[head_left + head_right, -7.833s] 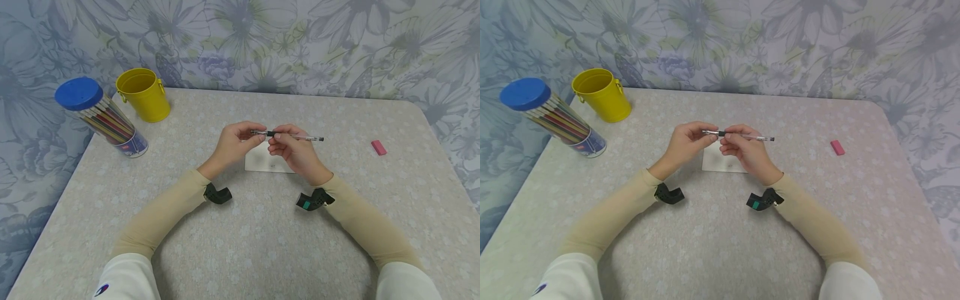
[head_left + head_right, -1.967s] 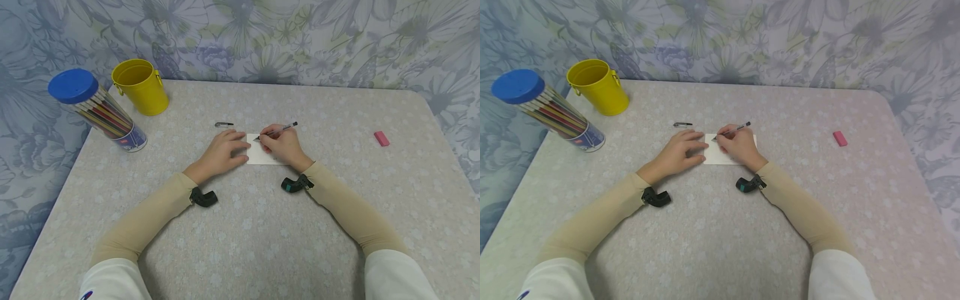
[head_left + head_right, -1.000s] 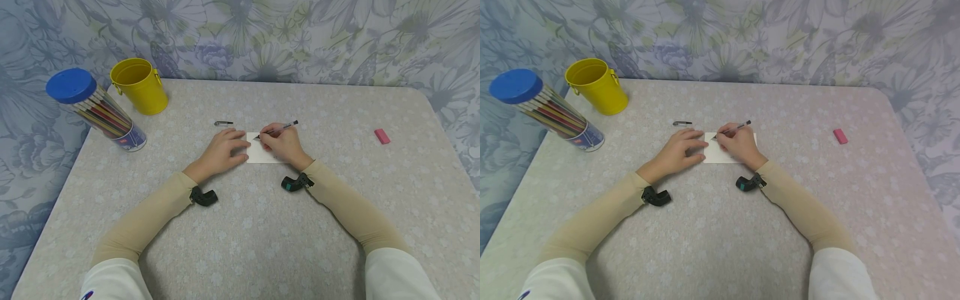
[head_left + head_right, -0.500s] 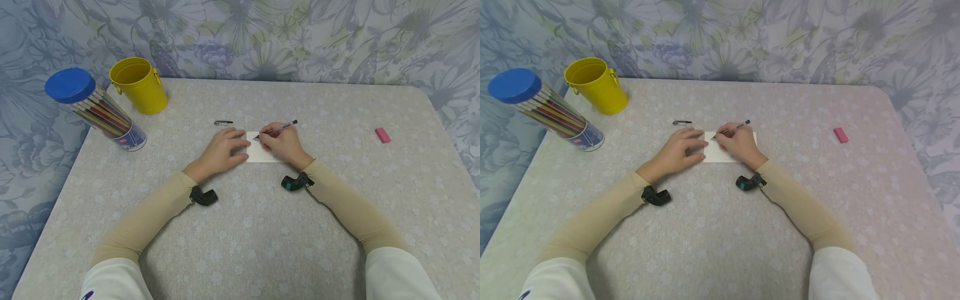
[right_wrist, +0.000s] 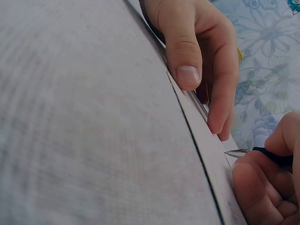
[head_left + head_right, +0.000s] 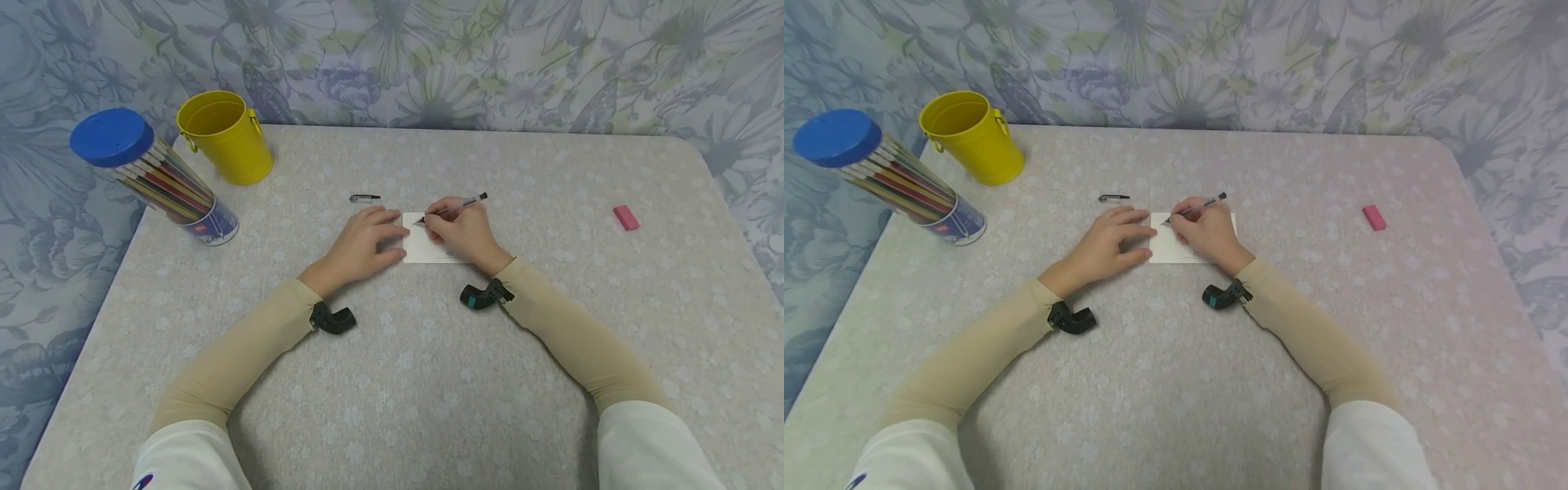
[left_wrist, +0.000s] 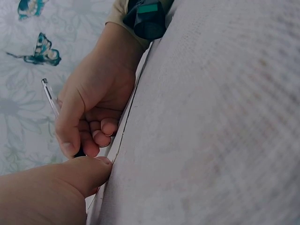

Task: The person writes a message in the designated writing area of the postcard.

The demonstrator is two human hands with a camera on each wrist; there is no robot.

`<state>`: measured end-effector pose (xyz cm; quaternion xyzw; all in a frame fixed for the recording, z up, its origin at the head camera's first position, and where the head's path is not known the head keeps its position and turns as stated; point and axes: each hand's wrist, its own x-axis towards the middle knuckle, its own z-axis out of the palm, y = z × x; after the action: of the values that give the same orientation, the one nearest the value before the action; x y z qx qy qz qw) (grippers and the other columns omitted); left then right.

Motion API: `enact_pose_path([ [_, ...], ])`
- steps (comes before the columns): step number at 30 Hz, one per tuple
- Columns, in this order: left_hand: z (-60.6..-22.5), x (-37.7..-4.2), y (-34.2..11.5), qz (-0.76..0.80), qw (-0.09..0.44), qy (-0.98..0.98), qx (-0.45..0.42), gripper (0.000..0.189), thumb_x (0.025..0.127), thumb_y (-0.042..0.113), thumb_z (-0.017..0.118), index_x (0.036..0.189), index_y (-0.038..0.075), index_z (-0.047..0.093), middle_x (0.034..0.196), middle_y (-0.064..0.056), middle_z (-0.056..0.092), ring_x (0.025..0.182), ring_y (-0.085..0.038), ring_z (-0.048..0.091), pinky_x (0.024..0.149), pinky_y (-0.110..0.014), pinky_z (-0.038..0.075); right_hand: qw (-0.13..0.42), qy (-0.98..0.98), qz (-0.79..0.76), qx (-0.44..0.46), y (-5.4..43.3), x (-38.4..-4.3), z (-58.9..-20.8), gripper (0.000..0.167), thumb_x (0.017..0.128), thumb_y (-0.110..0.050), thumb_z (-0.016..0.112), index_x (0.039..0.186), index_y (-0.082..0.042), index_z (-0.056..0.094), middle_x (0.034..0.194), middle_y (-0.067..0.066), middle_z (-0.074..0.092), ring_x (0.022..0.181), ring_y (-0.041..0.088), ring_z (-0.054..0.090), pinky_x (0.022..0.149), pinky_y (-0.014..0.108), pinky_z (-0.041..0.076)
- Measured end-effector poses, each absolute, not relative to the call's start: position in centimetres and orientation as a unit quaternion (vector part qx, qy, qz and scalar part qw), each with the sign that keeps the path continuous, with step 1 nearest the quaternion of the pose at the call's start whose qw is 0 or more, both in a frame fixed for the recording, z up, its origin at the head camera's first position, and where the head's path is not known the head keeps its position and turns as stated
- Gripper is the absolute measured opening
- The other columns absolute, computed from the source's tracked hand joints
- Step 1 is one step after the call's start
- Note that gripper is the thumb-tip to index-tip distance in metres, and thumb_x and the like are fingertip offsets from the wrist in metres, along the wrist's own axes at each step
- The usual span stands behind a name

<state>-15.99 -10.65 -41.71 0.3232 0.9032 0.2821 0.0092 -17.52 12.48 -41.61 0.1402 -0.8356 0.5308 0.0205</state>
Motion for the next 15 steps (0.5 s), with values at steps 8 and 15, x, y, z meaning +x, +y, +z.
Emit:
enact_pose_path([
  [8,-41.88,-16.06,-10.67,0.283,0.007,0.903,0.325,0.037,0.093,0.028,0.074,0.126,0.009,0.073,0.149,-0.02,0.056,0.144,-0.044,0.045,0.121,-0.061,0.031,0.017,-0.838,0.529,0.134,12.51,-17.57,-41.58,0.013,0.091,-0.011,0.066,0.089,-0.004,0.077,0.064,0.009,0.072,0.049,0.009,0.063,0.048,0.019,0.049],
  [15,-41.8,-16.09,-10.67,0.283,0.007,0.902,0.325,0.037,0.093,0.027,0.074,0.126,0.009,0.073,0.149,-0.02,0.056,0.144,-0.044,0.044,0.121,-0.062,0.031,0.015,-0.836,0.532,0.134,12.54,-17.64,-41.62,0.014,0.092,-0.012,0.067,0.09,-0.002,0.077,0.065,0.007,0.072,0.05,0.008,0.063,0.049,0.019,0.05],
])
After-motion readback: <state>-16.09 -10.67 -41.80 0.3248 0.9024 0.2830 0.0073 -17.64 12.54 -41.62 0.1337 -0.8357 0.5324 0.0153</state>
